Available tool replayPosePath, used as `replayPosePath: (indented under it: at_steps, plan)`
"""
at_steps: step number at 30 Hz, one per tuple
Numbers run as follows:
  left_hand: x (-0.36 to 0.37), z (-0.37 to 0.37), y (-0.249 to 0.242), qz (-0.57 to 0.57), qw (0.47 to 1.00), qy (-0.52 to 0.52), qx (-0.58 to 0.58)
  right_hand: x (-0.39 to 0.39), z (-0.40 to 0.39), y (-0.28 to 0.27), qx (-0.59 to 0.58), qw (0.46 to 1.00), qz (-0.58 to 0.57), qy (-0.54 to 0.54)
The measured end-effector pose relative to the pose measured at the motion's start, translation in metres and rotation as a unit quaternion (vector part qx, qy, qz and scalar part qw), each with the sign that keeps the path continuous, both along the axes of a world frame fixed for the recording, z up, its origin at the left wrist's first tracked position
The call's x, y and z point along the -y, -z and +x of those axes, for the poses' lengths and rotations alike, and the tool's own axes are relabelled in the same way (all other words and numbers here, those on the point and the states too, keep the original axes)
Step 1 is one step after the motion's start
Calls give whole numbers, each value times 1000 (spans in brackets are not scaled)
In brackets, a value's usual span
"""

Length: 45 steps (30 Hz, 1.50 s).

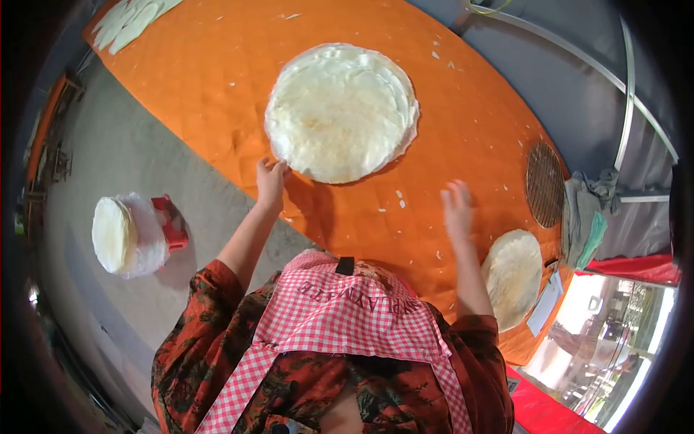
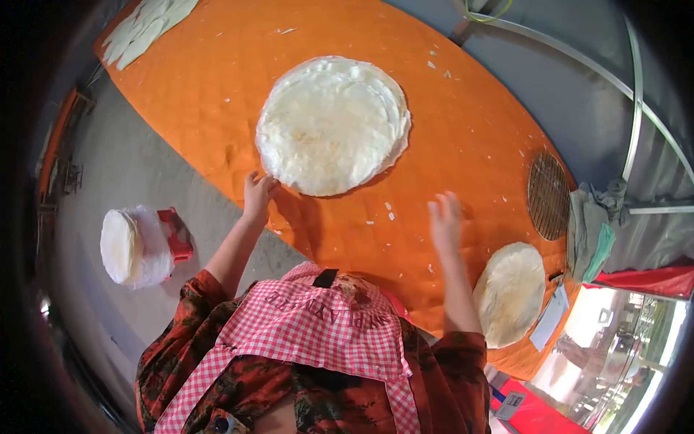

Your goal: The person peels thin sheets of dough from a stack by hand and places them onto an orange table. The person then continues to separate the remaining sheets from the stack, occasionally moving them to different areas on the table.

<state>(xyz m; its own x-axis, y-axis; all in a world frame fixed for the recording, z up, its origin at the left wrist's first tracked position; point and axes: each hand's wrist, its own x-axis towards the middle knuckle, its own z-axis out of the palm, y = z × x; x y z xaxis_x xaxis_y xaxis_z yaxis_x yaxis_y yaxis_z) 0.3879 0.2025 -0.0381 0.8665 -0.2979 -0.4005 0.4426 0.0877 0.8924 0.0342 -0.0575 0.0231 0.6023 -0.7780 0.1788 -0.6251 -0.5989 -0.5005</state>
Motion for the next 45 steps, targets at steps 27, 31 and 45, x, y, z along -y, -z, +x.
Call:
replayPosePath:
  at_steps: [27, 31, 45]
  plan:
    - [28, 122, -8, 86, 973, 209, -41, 29, 343, -214, 88, 947, 269, -153]
    - [29, 146, -16, 89, 969, 225, -50, -32, 352, -139, 36, 981, 127, -144]
    - [33, 164, 0, 24, 932, 358, -48, -136, 359, -11, -11, 997, -12, -80]
